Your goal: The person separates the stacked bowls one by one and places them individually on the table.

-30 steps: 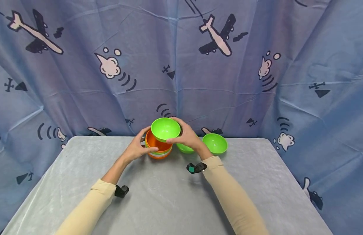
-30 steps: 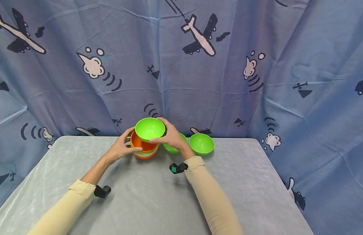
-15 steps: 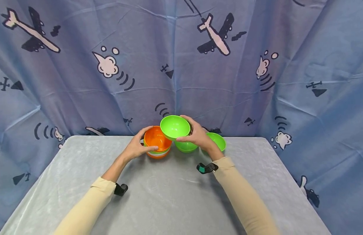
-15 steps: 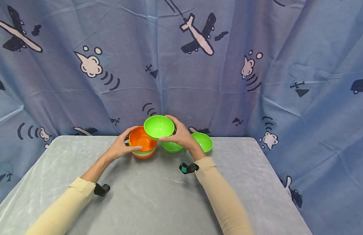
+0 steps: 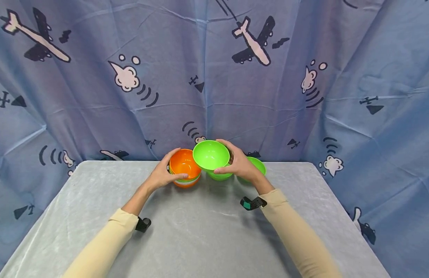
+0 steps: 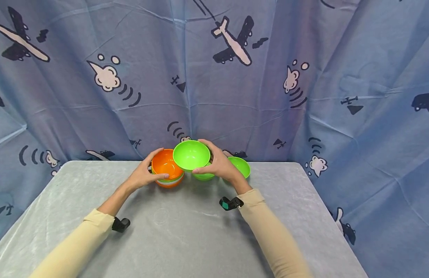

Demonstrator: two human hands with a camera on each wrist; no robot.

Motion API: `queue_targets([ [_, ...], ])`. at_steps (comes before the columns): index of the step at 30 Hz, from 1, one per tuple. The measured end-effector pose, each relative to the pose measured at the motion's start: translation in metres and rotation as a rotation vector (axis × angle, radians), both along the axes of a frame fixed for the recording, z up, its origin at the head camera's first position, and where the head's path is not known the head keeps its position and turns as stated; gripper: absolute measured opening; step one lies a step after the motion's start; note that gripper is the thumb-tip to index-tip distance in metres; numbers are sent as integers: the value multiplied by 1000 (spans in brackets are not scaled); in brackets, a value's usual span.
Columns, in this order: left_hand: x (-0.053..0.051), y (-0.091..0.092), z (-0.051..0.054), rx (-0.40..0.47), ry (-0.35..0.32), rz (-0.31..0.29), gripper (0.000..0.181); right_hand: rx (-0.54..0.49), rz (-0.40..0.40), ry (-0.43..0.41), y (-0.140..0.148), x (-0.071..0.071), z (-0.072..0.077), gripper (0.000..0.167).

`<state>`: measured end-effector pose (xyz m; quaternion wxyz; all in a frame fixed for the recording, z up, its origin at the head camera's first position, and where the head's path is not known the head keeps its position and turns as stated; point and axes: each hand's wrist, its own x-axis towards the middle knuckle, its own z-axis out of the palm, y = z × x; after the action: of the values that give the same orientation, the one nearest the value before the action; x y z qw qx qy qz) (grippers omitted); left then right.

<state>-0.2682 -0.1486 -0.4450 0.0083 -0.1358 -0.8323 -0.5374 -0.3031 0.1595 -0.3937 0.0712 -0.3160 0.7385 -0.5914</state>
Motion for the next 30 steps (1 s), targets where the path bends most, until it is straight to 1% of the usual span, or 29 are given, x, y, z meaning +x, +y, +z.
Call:
queue_targets([
  [4,0,0,-1,-4,-19,5,97,16,-12,5,6,3,-2,98],
  [7,1,-1,-1,-21,-36,16,96,17,-4,-7,11,5,-4,99],
  [11,2,-2,1,-50,-24,37,96,35,-4,-13,19,7,-5,99],
  [13,1,-2,1,-56,-17,31,96,41,-15,-7,25,8,-5,101],
  [17,0,0,-2,-32,-30,12,96,37,-17,2,37,11,-4,102],
  [20,-1,0,-3,-16,-37,19,95,37,-9,14,45,12,-3,102],
  [23,-1,0,-4,-9,-42,22,94,45,-25,25,54,13,-3,101],
  [27,-1,-2,-3,-6,-50,15,94,53,-42,10,64,16,-5,101],
  [30,-1,-2,-1,-2,-48,8,94,78,-64,1,73,18,-7,101],
])
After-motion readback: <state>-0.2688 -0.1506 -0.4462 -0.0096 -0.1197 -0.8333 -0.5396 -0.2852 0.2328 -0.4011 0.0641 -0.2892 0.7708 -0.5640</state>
